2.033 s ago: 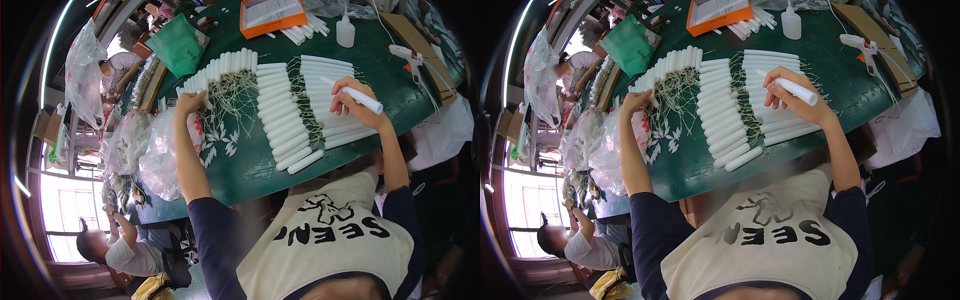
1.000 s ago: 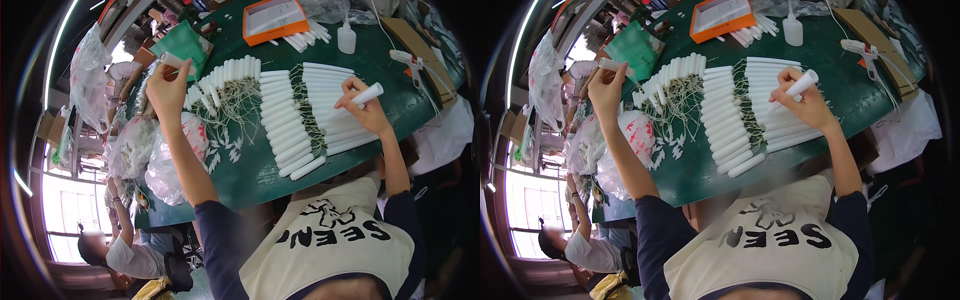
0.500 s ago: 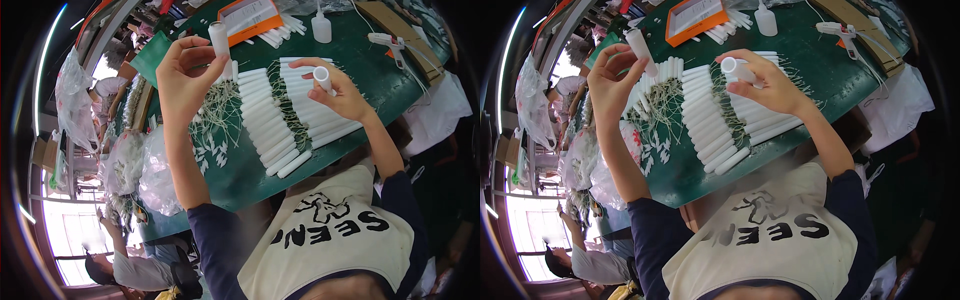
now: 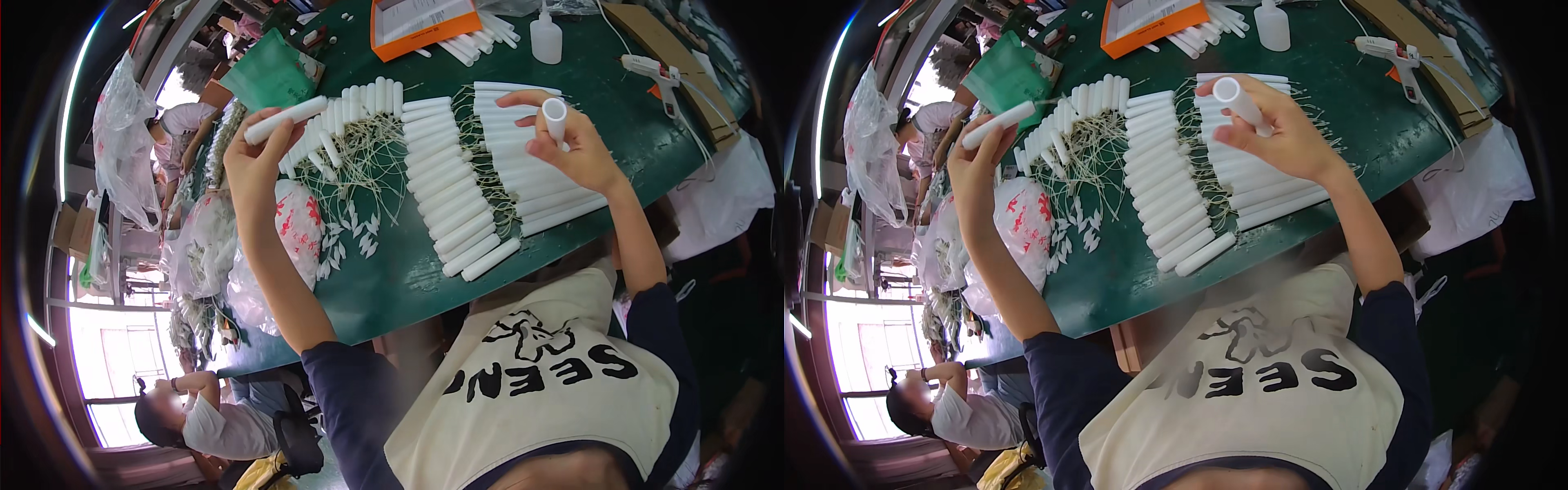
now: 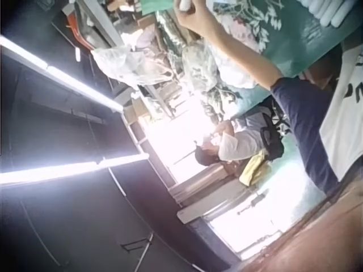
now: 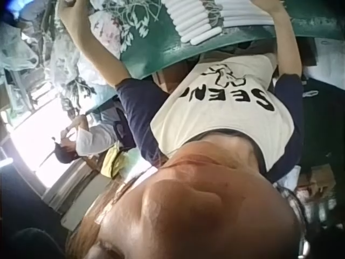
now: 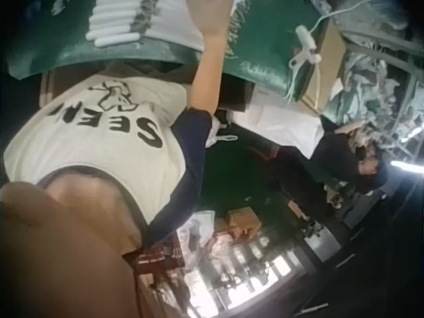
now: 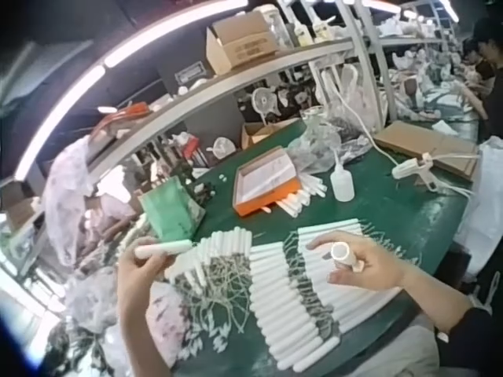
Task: Assembling white light components by inserting wires into tubes and sealing them with a glue gun.
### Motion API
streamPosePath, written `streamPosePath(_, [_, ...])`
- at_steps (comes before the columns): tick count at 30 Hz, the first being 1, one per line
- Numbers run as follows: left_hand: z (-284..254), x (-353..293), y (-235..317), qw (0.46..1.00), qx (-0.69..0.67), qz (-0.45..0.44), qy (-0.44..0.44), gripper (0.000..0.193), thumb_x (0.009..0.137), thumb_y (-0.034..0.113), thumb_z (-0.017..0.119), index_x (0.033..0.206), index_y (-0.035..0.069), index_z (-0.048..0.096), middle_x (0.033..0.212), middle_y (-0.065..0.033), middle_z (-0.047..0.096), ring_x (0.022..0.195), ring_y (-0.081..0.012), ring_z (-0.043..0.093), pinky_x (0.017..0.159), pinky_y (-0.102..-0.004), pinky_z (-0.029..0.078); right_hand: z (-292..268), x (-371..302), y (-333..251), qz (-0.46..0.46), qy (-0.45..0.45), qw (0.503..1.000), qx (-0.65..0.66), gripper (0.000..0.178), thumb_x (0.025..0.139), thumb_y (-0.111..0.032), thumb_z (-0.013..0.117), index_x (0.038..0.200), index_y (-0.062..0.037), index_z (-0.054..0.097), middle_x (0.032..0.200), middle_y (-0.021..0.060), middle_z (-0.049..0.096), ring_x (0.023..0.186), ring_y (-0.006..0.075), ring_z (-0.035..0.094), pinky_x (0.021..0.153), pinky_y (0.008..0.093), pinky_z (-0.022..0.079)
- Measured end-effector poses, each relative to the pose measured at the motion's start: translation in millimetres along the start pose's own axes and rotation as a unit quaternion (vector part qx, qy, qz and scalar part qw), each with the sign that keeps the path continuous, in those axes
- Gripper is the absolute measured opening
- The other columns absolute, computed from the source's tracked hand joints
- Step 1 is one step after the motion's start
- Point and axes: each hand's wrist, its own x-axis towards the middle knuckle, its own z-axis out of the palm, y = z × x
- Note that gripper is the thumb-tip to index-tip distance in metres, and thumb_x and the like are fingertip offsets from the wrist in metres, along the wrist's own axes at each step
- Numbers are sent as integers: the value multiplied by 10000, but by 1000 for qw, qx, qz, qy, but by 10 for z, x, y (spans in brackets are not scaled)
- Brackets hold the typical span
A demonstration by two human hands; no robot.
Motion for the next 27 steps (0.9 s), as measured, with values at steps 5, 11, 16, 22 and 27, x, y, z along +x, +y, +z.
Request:
streamPosePath(5, [414,-108,271,985,-104,44,-129,112,831,-12,616,914,-7,542,1068,-196,626,919,-212,641,823,-271,519,80,104,-113,-72,2,996,-54,393,713,-123,735,657,-122,347,1331,174,478,1183,250,495,1003,425,386])
streamPosePath(11, [805,-58,206,961,-96,102,-237,157,809,-44,642,903,9,527,1070,-162,638,893,-120,584,767,-232,488,40,142,-15,-94,0,994,52,396,723,-6,719,656,-117,344,1107,163,598,1043,269,583,938,396,440])
streamPosePath(16, [901,91,-521,966,-76,50,-242,160,812,-21,650,913,1,528,1048,-137,647,906,-108,577,785,-226,471,-176,66,91,-3,157,987,31,374,791,39,652,627,-102,347,819,92,617,815,125,589,770,257,484])
streamPosePath(22, [857,185,-1078,963,81,16,-256,202,781,38,681,943,-13,570,1006,-100,660,939,-139,599,834,-248,453,-331,41,149,79,110,991,19,382,806,-22,668,601,-80,351,800,84,622,676,106,583,657,237,493])
streamPosePath(27, [876,161,-1210,934,180,8,-309,196,781,65,670,940,-29,606,912,-81,663,870,-146,614,787,-272,478,-397,2,302,102,129,986,-40,421,804,-75,683,596,-79,317,765,83,623,660,122,602,628,264,479])
